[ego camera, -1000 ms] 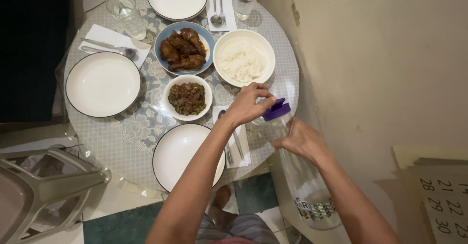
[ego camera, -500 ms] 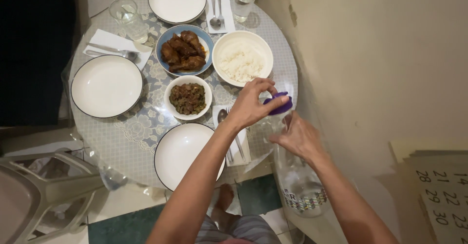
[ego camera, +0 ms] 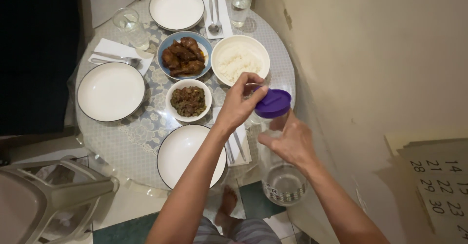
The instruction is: Setting a dining table by carrying plates of food and pouring water.
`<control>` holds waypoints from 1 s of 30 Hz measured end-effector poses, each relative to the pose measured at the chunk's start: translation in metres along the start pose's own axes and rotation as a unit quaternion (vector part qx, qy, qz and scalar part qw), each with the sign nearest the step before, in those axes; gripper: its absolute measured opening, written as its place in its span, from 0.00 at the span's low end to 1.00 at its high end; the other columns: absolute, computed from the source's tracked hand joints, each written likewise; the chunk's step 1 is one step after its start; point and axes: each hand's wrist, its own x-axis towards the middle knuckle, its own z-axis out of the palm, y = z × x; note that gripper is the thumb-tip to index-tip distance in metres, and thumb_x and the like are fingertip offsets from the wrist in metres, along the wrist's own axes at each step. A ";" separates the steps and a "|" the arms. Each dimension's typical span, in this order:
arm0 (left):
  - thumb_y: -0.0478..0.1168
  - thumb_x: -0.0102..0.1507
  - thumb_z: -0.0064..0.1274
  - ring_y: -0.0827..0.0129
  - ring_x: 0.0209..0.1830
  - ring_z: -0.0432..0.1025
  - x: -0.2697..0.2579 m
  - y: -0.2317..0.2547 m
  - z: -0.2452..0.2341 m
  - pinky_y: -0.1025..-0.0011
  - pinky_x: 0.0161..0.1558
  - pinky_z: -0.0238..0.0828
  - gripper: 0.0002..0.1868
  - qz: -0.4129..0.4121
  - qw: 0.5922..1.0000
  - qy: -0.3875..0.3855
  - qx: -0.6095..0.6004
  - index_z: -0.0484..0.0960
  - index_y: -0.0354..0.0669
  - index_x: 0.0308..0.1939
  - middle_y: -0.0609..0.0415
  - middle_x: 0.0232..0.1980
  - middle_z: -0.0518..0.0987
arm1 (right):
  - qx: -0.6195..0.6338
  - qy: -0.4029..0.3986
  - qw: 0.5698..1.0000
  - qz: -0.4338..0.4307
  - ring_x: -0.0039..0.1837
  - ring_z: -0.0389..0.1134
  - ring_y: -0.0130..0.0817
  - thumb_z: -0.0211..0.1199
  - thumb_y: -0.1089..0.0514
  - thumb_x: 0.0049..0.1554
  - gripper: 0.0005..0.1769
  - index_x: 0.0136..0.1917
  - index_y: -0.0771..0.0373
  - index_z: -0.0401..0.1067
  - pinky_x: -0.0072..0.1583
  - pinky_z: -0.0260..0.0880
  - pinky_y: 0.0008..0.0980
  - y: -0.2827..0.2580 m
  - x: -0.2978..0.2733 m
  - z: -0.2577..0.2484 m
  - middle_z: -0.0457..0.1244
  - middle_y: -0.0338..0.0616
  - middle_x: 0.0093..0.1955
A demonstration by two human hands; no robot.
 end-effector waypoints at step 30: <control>0.66 0.71 0.41 0.62 0.69 0.68 0.030 0.122 -0.086 0.66 0.70 0.61 0.40 0.088 0.995 -0.045 -0.026 0.64 0.38 0.74 0.46 0.67 0.75 | 0.225 0.110 0.952 -0.178 0.57 0.76 0.38 0.81 0.55 0.39 0.38 0.60 0.66 0.71 0.58 0.76 0.35 -0.136 0.088 0.022 0.73 0.48 0.54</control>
